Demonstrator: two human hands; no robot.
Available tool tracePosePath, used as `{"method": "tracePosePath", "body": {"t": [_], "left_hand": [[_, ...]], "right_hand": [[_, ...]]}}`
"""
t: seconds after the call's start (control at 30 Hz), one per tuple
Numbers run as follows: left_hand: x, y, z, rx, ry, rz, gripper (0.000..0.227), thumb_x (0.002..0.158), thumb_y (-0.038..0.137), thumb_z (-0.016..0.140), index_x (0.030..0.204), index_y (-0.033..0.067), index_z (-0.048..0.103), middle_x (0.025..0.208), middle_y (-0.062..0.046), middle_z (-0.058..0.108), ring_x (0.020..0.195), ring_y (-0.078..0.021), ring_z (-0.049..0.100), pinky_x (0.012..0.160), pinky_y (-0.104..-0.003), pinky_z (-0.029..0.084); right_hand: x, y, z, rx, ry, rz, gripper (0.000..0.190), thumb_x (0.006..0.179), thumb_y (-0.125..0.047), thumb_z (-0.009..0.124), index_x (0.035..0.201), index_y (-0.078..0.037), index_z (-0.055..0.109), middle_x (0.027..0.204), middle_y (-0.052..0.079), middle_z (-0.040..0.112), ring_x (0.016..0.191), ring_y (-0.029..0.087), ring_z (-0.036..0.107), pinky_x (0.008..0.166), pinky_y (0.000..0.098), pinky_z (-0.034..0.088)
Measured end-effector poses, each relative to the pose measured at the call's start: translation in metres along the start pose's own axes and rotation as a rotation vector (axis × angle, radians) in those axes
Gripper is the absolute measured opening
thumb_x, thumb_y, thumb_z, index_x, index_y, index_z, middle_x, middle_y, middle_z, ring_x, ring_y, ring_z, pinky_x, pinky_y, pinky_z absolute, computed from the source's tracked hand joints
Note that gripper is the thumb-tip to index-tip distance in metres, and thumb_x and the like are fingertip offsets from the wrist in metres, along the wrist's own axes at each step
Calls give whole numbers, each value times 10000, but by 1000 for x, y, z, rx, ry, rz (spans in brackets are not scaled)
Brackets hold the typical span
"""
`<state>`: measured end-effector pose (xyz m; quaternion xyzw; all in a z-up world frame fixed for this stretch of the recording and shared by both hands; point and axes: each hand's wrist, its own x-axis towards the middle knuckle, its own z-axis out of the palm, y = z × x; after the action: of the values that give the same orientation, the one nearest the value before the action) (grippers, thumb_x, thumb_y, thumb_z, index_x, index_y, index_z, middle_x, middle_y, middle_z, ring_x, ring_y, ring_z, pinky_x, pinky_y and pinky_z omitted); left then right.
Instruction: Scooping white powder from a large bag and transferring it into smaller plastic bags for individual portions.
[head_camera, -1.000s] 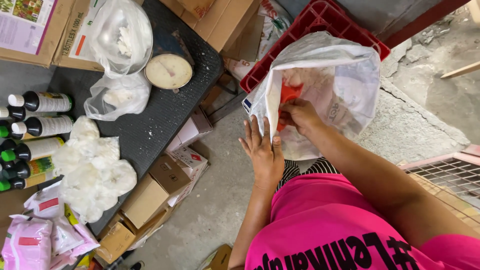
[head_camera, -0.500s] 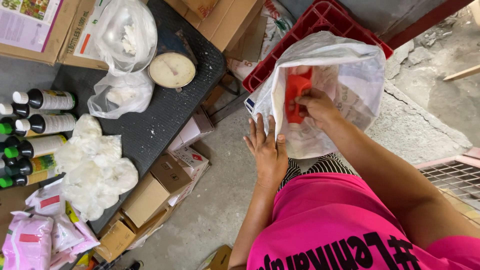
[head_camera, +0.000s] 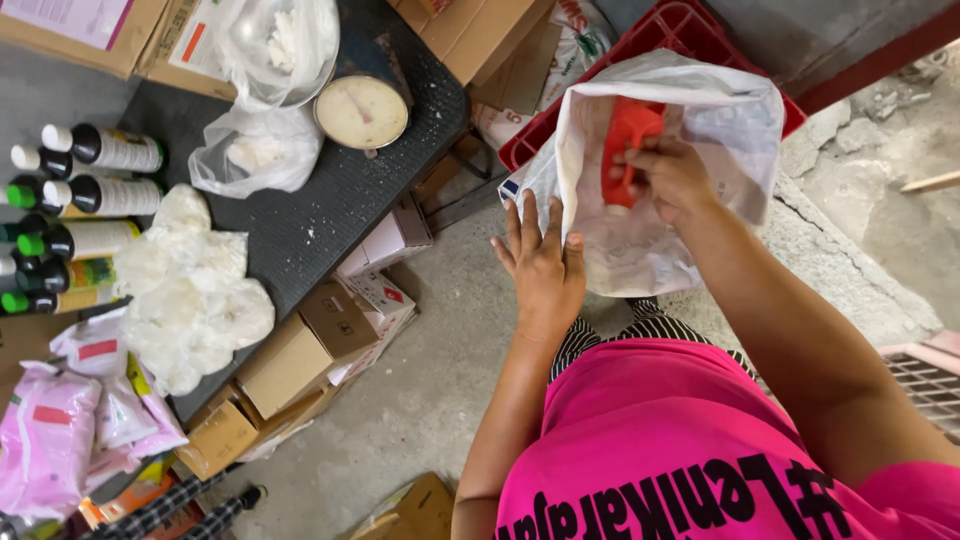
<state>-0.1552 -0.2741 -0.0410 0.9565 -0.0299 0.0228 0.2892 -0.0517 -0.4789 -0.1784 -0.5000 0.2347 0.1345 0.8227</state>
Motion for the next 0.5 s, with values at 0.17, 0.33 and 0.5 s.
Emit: {"method": "tracePosePath", "body": {"t": [0.17, 0.33, 0.5], "left_hand": [[2, 1, 8, -3, 67, -20, 521, 1044, 339, 528, 1487, 65, 552, 1665, -226, 319, 1580, -454, 185, 1193, -751, 64], [0, 0, 13, -25, 129, -87, 520, 1043, 352, 538, 1499, 101, 535, 1663, -234, 318, 1576, -452, 203, 1190, -751, 92], [-5, 6, 25, -49, 241, -129, 537, 1029, 353, 562, 1508, 112, 525, 1672, -244, 290, 1580, -453, 191, 1188, -752, 105]], "right_hand": [[-66, -37, -8, -141, -124, 81, 164, 966, -71, 662, 1127, -40, 659, 993, 82, 751, 817, 181, 711, 577, 272, 496], [-112, -60, -50, -504, -188, 27, 140, 1018, -115, 651, 1149, -65, 651, 947, 9, 678, 760, 105, 522, 583, 247, 384], [-136, -84, -89, -798, -184, -464, 171, 994, -54, 673, 1155, 2, 683, 942, 47, 710, 831, 86, 645, 731, 235, 508]]}}
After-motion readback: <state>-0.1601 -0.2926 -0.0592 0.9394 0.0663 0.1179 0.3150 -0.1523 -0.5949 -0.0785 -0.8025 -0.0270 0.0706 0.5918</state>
